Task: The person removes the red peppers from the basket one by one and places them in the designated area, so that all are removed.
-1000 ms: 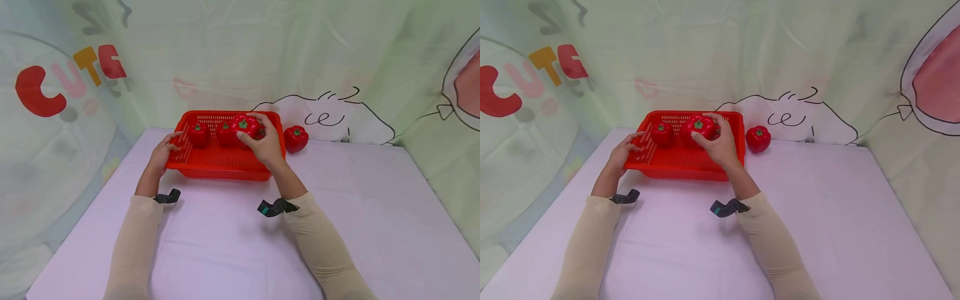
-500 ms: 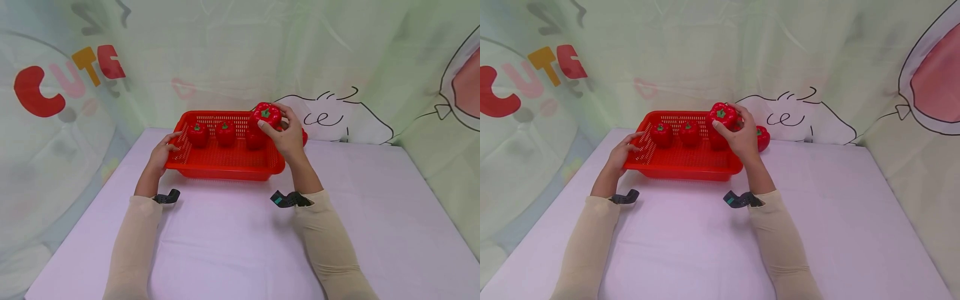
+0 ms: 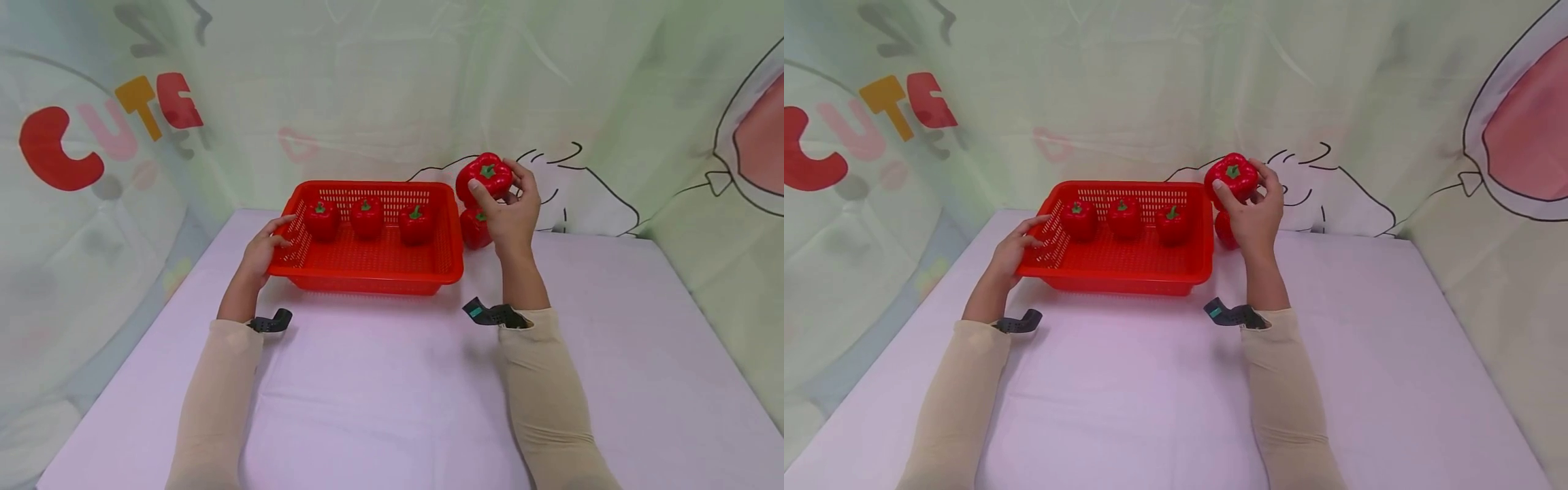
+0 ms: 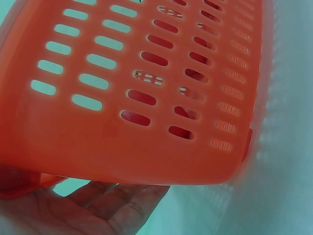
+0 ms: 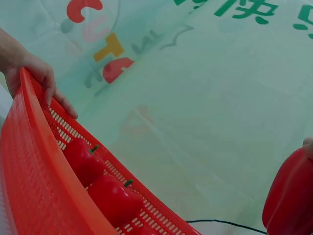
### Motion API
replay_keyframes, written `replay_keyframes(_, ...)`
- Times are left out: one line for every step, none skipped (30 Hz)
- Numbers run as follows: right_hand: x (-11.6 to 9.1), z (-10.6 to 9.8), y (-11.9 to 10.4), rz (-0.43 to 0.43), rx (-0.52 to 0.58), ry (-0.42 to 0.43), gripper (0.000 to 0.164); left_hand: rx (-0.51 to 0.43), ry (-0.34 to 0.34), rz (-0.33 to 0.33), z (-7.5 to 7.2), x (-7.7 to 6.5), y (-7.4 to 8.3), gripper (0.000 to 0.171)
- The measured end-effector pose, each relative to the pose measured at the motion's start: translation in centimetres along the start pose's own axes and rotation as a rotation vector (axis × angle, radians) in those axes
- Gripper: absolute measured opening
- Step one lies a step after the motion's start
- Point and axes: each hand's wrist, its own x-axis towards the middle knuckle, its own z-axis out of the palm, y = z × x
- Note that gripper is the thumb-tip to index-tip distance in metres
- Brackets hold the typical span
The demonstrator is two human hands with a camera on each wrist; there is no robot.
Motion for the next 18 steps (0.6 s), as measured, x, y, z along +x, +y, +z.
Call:
replay_keyframes(0.2,-0.2,0.2,-0.005,-0.003,0.021,0.071,-0.001,-0.001,0.001,0.0,0.0,0.0,0.059)
replay_keyframes(0.3,-0.3,0.4,-0.007,-0.006,0.041,0.072,-0.001,-0.001,0.002,0.0,0.0,0.0,0.059)
replay_keyframes(0.5,-0.5,0.6,-0.006,-0.014,0.060,0.073,0.000,0.000,0.003,0.0,0.0,0.0,0.059)
replay_keyframes(0.7,-0.7,0.7,0.000,-0.017,0.076,0.073,0.003,0.000,0.005,0.0,0.0,0.0,0.059)
replay_keyframes(0.9,-0.9,0.8,0.003,-0.023,0.090,0.074,0.004,0.000,0.006,0.0,0.0,0.0,0.059)
replay_keyframes(1.1,-1.1,1.0,0.007,-0.030,0.104,0.074,0.005,-0.001,0.007,0.0,0.0,0.0,0.059)
replay_keyframes(1.4,-1.3,1.1,0.013,-0.032,0.115,0.074,0.006,-0.001,0.009,0.1,0.0,0.0,0.059)
replay_keyframes(1.6,-1.5,1.2,0.019,-0.032,0.124,0.074,0.008,-0.002,0.011,0.1,-0.1,0.0,0.059)
replay_keyframes(1.8,-1.7,1.3,0.025,-0.032,0.132,0.074,0.007,-0.002,0.014,0.1,-0.1,0.0,0.059)
replay_keyframes(2.0,-2.0,1.5,0.029,-0.034,0.140,0.074,0.008,-0.002,0.015,0.1,-0.1,0.0,0.059)
replay_keyframes(2.2,-2.2,1.6,0.032,-0.038,0.149,0.074,0.008,-0.002,0.017,0.1,-0.1,0.0,0.059)
replay_keyframes(2.4,-2.4,1.8,0.041,-0.038,0.157,0.074,0.009,-0.002,0.018,0.0,-0.1,0.0,0.059)
replay_keyframes(2.6,-2.6,2.0,0.050,-0.038,0.164,0.074,0.010,0.000,0.017,0.0,-0.1,0.0,0.059)
replay_keyframes(2.7,-2.8,2.2,0.055,-0.046,0.171,0.074,0.012,0.001,0.017,0.0,-0.1,0.0,0.059)
replay_keyframes(2.8,-3.0,2.5,0.068,-0.048,0.180,0.074,0.013,0.001,0.016,0.0,-0.1,0.0,0.059)
replay_keyframes(2.9,-3.2,2.7,0.075,-0.053,0.189,0.074,0.015,0.001,0.014,0.0,-0.1,0.0,0.059)
replay_keyframes(3.0,-3.4,2.9,0.085,-0.057,0.199,0.074,0.016,0.001,0.013,0.0,-0.1,0.0,0.059)
replay_keyframes(3.1,-3.6,3.2,0.095,-0.061,0.208,0.074,0.017,0.001,0.011,0.0,-0.1,0.0,0.059)
